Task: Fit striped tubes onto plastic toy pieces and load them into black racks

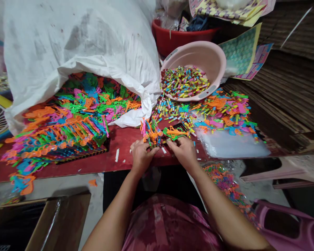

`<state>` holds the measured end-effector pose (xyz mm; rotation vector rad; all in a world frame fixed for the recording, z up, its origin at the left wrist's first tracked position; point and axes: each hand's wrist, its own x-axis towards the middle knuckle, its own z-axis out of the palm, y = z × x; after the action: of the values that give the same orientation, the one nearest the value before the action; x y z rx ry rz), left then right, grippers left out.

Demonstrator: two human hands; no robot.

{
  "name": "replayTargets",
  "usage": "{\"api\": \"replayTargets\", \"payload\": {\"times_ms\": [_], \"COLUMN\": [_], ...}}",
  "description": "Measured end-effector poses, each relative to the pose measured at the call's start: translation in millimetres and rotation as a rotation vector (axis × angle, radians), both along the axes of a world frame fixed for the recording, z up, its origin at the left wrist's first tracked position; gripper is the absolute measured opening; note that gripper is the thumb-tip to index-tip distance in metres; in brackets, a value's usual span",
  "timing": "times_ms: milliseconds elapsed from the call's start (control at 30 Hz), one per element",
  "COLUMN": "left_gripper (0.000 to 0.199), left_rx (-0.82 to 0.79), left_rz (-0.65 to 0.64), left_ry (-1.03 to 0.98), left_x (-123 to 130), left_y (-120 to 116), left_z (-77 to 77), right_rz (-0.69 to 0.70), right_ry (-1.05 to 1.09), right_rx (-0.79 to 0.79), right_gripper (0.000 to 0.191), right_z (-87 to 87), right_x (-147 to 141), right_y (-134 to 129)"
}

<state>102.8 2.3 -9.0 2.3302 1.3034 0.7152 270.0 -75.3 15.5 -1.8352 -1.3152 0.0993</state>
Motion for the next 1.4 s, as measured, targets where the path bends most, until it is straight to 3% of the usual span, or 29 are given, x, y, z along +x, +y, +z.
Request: {"api": "replayTargets", "payload": {"times_ms": [300,633,933,1100,1400], "left_gripper": [0.023,0.023,0.022,0.021,0.020], "left_rx": [0.002,-0.038,-0.075,-0.081,-0.069], "left_rz": [0.005,0.004,-0.001,-0.008,-0.001], "left_ry": [-0.010,-0.016,0.007,0.011,-0.005], "left_x": [0,0,0,0,0], "left_y": [0,-1,0,0,0], "left_z": [2.1,3.5,5.4,5.5,2.6], "right_rz": [0.053,0.122,0.209,0.241,0.168], "right_ry": [-0.325,-0.240,-0.212,-0.266,-0.379], "right_rx": [0.099,0.109,0.143,0.086,-0.037], "right_gripper": [0.024,0.024,0.014,0.015,0.017], "right_z": [-13.5,-11.6,-9.8,-8.5,-9.3], "right_x": [-19,-18,-20,-17,-20], "right_y": [-4,-1,1,5,6]}}
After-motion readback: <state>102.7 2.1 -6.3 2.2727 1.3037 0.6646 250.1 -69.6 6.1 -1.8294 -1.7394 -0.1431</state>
